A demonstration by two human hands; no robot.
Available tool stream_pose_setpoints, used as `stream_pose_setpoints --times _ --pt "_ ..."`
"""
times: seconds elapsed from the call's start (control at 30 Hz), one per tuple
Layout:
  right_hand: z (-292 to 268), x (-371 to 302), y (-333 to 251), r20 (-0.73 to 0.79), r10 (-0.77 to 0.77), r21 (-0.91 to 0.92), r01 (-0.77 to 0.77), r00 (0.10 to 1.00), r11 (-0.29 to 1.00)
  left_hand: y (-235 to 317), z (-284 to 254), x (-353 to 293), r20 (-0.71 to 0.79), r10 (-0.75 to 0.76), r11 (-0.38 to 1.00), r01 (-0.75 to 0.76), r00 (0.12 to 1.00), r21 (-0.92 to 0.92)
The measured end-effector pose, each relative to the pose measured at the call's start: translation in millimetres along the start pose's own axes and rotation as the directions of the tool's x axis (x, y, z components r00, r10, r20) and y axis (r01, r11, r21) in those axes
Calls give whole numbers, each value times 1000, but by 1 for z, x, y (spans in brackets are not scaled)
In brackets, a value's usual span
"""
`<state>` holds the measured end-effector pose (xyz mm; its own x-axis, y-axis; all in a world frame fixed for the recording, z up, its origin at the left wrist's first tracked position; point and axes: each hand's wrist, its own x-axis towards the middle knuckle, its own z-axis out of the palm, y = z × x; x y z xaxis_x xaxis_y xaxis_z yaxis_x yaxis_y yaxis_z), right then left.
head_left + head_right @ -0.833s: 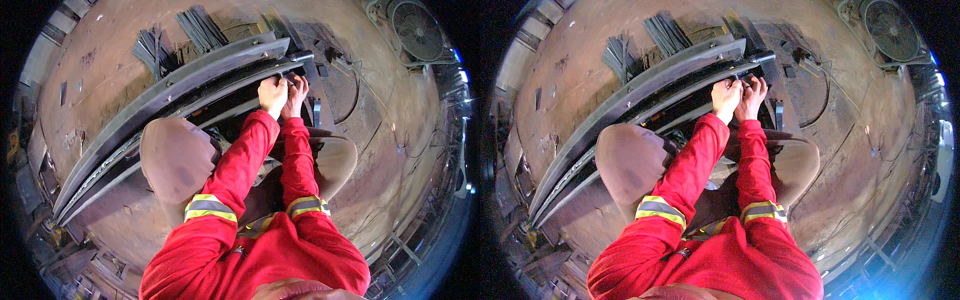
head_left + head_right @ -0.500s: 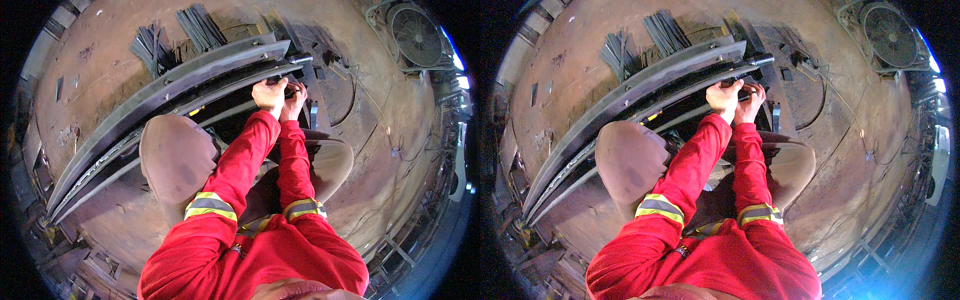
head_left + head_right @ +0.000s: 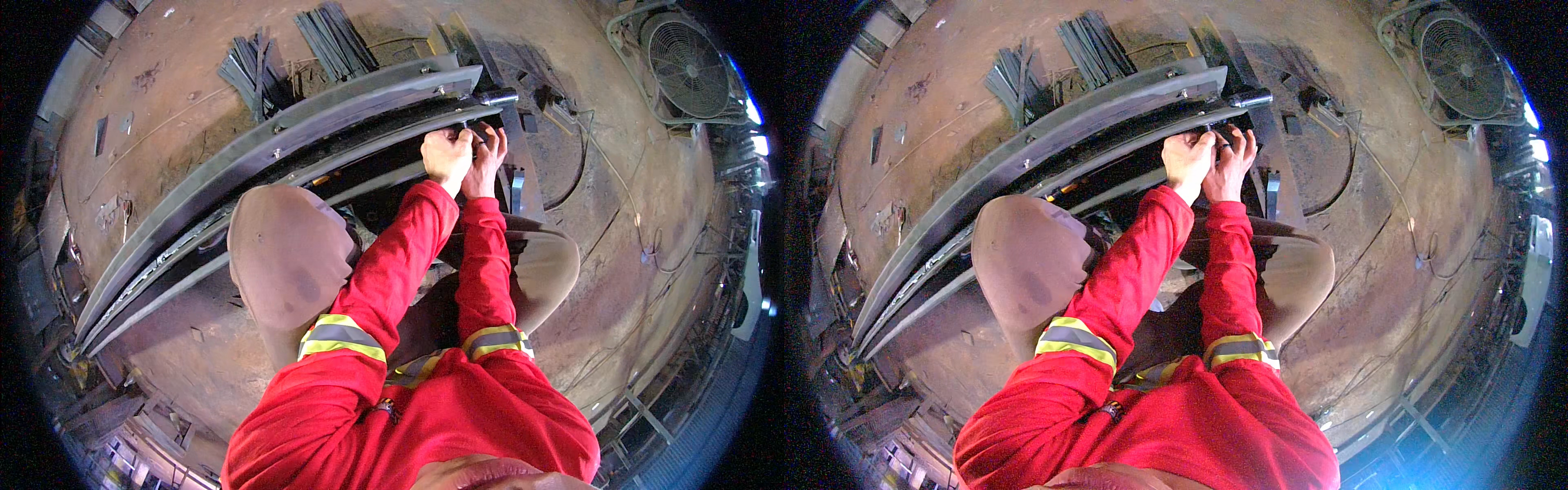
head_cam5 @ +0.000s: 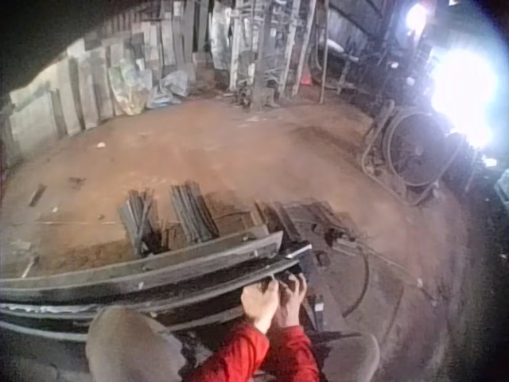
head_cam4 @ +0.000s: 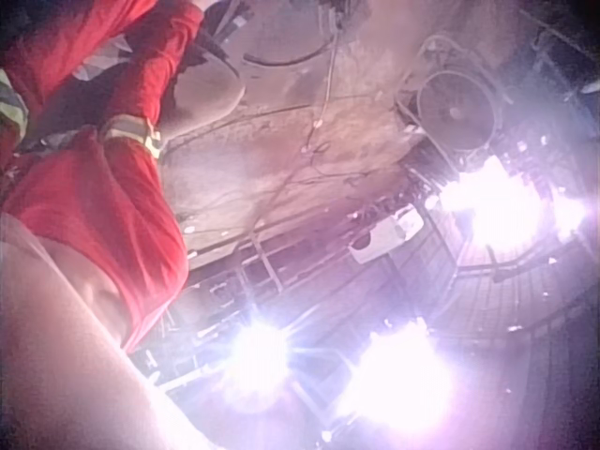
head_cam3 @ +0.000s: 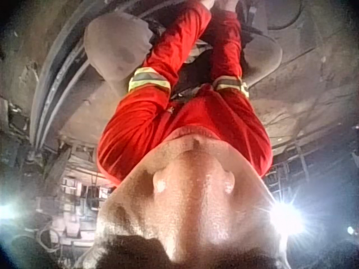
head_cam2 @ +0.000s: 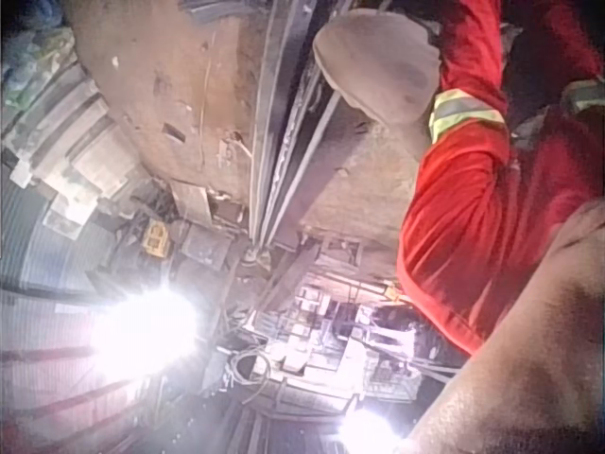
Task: The person sits on the floor and uses a screwdriver to fasten bolts onto a curved metal frame. They repeatedly tighten fasteners along the length of the frame, occasionally adjusting the position of the metal pieces to align the holes.
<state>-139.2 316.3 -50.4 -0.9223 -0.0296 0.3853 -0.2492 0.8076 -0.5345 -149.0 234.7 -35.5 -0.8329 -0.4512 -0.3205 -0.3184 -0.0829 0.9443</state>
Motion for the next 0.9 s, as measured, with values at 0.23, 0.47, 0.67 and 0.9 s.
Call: stream_pose_setpoints --times 0.23,0.47,0.67,0.9 --pt "5 -10 7 -187 141 232 -96 972 968 15 5 -11 -172 25 999 -21 985 24" --pt "-2 -6 4 -60 104 213 -89 993 973 16 0 -13 -86 33 997 -39 996 -67" --pt "4 -2 6 -25 0 76 2 1000 997 16 -3 -6 40 15 969 -24 999 247" --pt "2 -9 13 6 -49 52 48 999 997 18 -3 -9 -60 16 998 -12 998 57"
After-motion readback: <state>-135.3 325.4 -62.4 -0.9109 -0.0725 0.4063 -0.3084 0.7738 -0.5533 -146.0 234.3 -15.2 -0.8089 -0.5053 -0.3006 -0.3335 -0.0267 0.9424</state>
